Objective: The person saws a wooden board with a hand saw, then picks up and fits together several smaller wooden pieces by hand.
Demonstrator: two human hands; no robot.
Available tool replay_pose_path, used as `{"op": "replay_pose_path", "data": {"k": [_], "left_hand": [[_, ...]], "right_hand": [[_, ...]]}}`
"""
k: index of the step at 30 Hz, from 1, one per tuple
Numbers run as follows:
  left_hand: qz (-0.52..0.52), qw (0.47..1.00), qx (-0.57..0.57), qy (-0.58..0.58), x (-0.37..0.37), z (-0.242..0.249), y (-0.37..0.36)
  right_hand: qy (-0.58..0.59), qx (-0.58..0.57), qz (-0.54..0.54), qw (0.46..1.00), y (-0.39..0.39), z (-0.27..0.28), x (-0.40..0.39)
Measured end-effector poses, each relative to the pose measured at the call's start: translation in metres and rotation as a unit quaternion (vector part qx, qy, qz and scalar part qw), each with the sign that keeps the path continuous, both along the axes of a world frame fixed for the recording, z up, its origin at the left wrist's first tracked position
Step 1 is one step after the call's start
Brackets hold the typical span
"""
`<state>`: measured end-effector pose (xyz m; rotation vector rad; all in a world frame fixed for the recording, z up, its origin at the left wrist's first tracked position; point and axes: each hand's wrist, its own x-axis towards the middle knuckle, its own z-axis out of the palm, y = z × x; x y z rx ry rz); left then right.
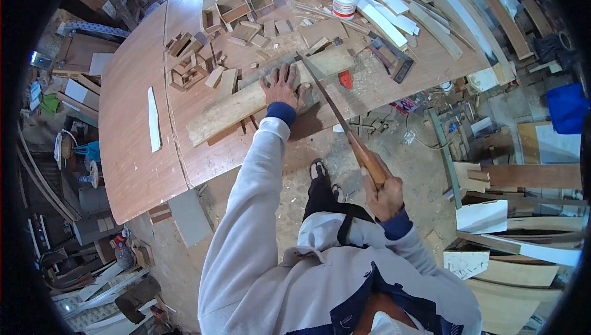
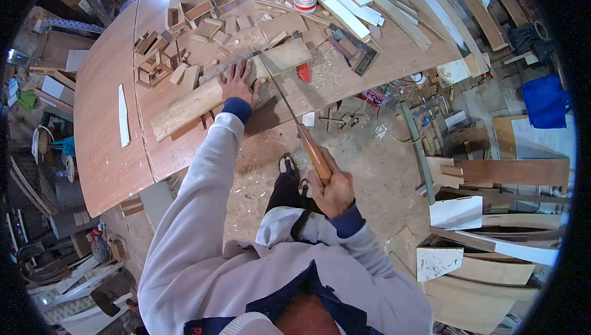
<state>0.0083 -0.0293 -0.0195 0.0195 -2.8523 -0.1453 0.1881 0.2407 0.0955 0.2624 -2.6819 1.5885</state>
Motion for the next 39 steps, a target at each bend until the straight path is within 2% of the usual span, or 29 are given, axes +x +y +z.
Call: {"op": "replay_pose_path", "data": {"k": [4, 8, 11, 13, 15, 16, 18, 22, 25, 28, 31, 33, 35, 37, 39], "left_hand": [[-0.003, 1.0, 0.024, -0.008, -0.001, 0.002, 0.002], [-0.021, 1.0, 0.021, -0.004, 0.002, 0.004, -0.002], [0.003, 1.0, 0.016, -0.006, -0.001, 0.001, 0.001], [0.003, 1.0, 0.022, -0.006, -0.001, 0.004, 0.001], [0.002, 0.999, 0.03, -0.011, 0.003, 0.002, 0.004], [0.002, 1.0, 0.027, -0.009, 0.0, 0.002, 0.004], [0.003, 1.0, 0.01, -0.011, -0.002, 0.002, -0.001], [-0.014, 1.0, 0.009, -0.023, -0.002, 0.009, -0.005], [-0.003, 0.998, 0.011, -0.06, -0.002, 0.004, 0.004], [0.029, 0.999, -0.03, -0.022, -0.006, 0.001, 0.009], [0.019, 1.0, -0.01, -0.021, -0.004, 0.001, 0.007], [-0.002, 1.0, 0.01, -0.018, 0.0, 0.002, 0.005], [-0.002, 1.0, 0.011, -0.025, 0.003, 0.004, 0.006], [-0.004, 1.0, 0.012, -0.027, -0.001, 0.006, 0.003], [-0.001, 1.0, 0.001, -0.027, -0.001, 0.002, 0.004]], "right_hand": [[-0.032, 0.023, 0.007, 0.999, -0.034, -0.014, -0.057], [-0.003, -0.009, 0.008, 1.0, -0.02, -0.015, -0.039], [0.019, -0.027, -0.019, 0.999, -0.004, 0.007, -0.001], [0.027, -0.027, -0.018, 0.999, -0.009, 0.007, -0.011], [-0.07, 0.034, -0.007, 0.997, -0.026, 0.003, -0.042], [-0.067, 0.033, -0.007, 0.997, -0.033, 0.0, -0.055], [0.024, -0.005, 0.003, 1.0, -0.045, -0.01, -0.072], [0.029, -0.004, 0.013, 0.999, -0.041, -0.026, -0.07], [0.026, -0.048, 0.008, 0.998, -0.041, -0.029, -0.066], [0.084, -0.05, 0.007, 0.995, -0.046, -0.04, -0.07], [0.064, -0.052, -0.005, 0.997, -0.046, -0.05, -0.066], [-0.015, -0.049, -0.01, 0.999, -0.045, -0.053, -0.062], [0.008, -0.032, -0.005, 0.999, -0.038, -0.05, -0.054], [0.036, -0.015, -0.002, 0.999, -0.03, -0.032, -0.041], [-0.022, -0.018, -0.013, 1.0, -0.013, -0.008, -0.011]]}}
